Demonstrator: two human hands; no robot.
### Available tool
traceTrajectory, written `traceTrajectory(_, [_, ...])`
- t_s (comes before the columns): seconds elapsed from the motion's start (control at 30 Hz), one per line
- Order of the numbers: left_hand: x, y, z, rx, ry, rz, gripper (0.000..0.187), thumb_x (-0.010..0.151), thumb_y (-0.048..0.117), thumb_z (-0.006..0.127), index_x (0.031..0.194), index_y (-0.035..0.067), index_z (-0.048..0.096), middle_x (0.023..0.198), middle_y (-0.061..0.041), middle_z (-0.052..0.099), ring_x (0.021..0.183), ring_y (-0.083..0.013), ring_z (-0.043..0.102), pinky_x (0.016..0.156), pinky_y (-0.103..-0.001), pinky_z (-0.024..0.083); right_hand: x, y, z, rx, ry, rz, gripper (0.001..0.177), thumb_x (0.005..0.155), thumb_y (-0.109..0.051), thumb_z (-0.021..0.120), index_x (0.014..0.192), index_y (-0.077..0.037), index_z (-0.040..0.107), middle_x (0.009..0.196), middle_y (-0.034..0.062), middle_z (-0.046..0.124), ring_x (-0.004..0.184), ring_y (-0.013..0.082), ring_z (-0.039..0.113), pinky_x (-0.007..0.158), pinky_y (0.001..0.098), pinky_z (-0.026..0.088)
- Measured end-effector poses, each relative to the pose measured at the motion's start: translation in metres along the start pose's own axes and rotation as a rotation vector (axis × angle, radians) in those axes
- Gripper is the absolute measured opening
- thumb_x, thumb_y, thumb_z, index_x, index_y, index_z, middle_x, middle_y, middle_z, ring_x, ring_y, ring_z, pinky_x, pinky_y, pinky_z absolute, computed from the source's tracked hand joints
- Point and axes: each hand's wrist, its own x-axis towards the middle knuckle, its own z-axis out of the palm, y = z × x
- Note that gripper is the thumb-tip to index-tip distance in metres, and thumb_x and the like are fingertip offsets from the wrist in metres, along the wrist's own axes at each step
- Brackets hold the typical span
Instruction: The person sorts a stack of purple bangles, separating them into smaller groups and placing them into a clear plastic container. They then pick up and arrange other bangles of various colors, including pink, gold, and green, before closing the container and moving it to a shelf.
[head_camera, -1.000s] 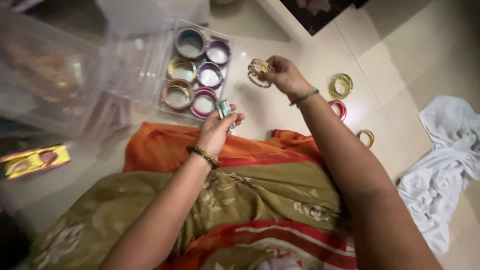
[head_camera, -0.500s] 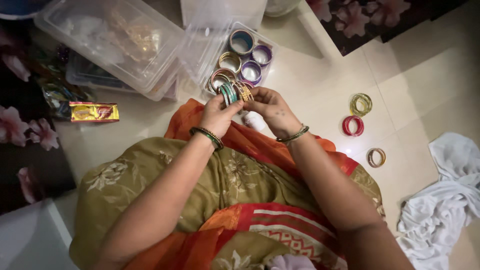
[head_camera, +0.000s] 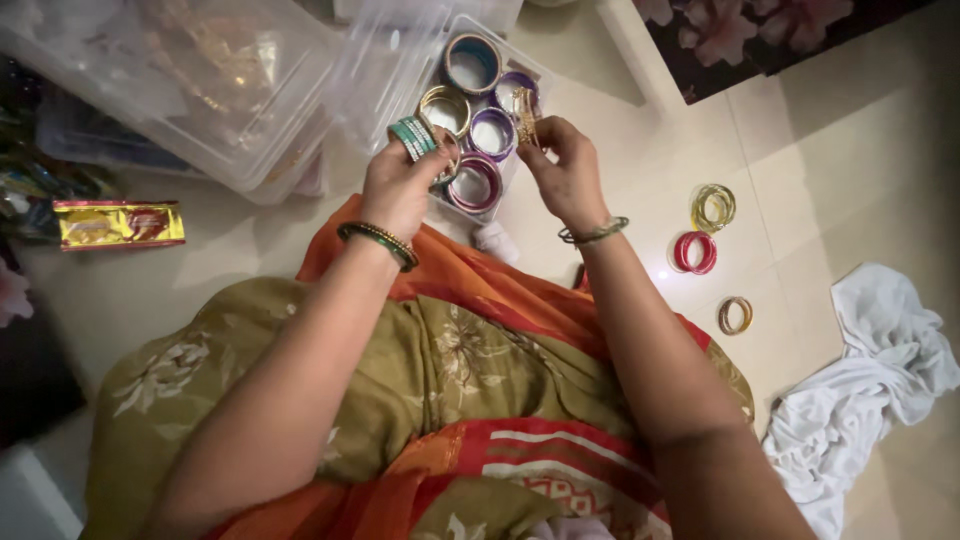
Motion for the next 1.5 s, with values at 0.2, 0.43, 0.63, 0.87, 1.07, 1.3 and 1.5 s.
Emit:
traceTrajectory(0.2, [0.003, -0.006, -0.007, 0.049, 0.03, -0.01, 0.02, 0.095, 0.003, 0.072, 0.114, -0.002, 0.067, 0.107, -0.006, 0.072, 0.1, -0.0135, 0.069, 0.092, -0.028, 0.056, 0.023, 0.032, 0.025, -0.734, -0.006, -0.382, 0.005, 0.091, -0.012, 0.073, 0.096, -0.01, 0.071, 0.097, 0.006, 0.069, 0.1, 0.0257, 0.065, 0.098, 0.0479, 0.044])
traceTrajectory(0.43, [0.007, -0.002, -0.014, 0.063, 0.015, -0.018, 0.024, 0.097, 0.002, 0.068, 0.12, 0.0, 0.067, 0.109, -0.005, 0.073, 0.102, -0.0134, 0.07, 0.094, -0.027, 0.055, 0.02, 0.035, 0.038, -0.885, -0.112, -0.403, 0.011, 0.09, -0.023, 0.075, 0.092, -0.013, 0.07, 0.099, 0.0067, 0.068, 0.108, 0.0254, 0.063, 0.102, 0.0539, 0.04])
traceTrajectory(0.63, [0.004, -0.002, -0.011, 0.114, -0.027, -0.039, 0.02, 0.098, 0.002, 0.069, 0.117, 0.0, 0.067, 0.111, -0.003, 0.072, 0.102, -0.0115, 0.068, 0.094, -0.027, 0.055, 0.02, 0.009, 0.031, -0.263, -0.135, -0.203, 0.022, 0.091, -0.018, 0.066, 0.107, -0.003, 0.069, 0.113, 0.0111, 0.068, 0.095, 0.0244, 0.068, 0.085, 0.0361, 0.056])
traceTrajectory(0.87, [-0.013, 0.0, -0.006, 0.458, -0.045, 0.112, 0.025, 0.096, 0.0, 0.07, 0.121, 0.001, 0.064, 0.119, -0.002, 0.065, 0.108, -0.0114, 0.065, 0.095, -0.027, 0.053, -0.004, -0.017, 0.051, 0.448, -0.436, 0.28, 0.018, 0.1, -0.019, 0.067, 0.104, -0.001, 0.069, 0.085, 0.0091, 0.065, 0.075, 0.0166, 0.055, 0.068, 0.0312, 0.045])
traceTrajectory(1.07, [-0.025, -0.001, 0.009, 0.367, -0.123, -0.003, 0.027, 0.1, -0.001, 0.069, 0.127, 0.004, 0.064, 0.119, -0.002, 0.069, 0.11, -0.0106, 0.066, 0.1, -0.026, 0.054, 0.012, 0.031, 0.006, 0.16, -0.25, 0.026, 0.018, 0.098, -0.023, 0.069, 0.103, -0.005, 0.07, 0.097, 0.0059, 0.075, 0.089, 0.015, 0.07, 0.082, 0.0311, 0.058])
traceTrajectory(1.3, [-0.032, -0.016, 0.012, 0.357, -0.222, -0.114, 0.029, 0.098, -0.002, 0.067, 0.127, 0.003, 0.064, 0.117, -0.002, 0.069, 0.11, -0.0107, 0.067, 0.102, -0.026, 0.055, -0.001, 0.114, -0.046, -0.862, -0.076, 0.376, 0.023, 0.083, -0.025, 0.072, 0.103, -0.013, 0.072, 0.107, 0.0117, 0.069, 0.1, 0.0328, 0.066, 0.083, 0.0482, 0.053])
traceTrajectory(1.5, [-0.036, -0.03, 0.015, 0.314, -0.342, -0.115, 0.025, 0.102, 0.0, 0.063, 0.127, 0.0, 0.063, 0.117, -0.005, 0.069, 0.11, -0.0134, 0.066, 0.102, -0.029, 0.054, -0.001, 0.118, -0.027, -0.753, 0.011, 0.316, 0.026, 0.085, -0.024, 0.071, 0.108, -0.01, 0.07, 0.116, 0.0108, 0.066, 0.109, 0.0301, 0.063, 0.088, 0.0446, 0.052])
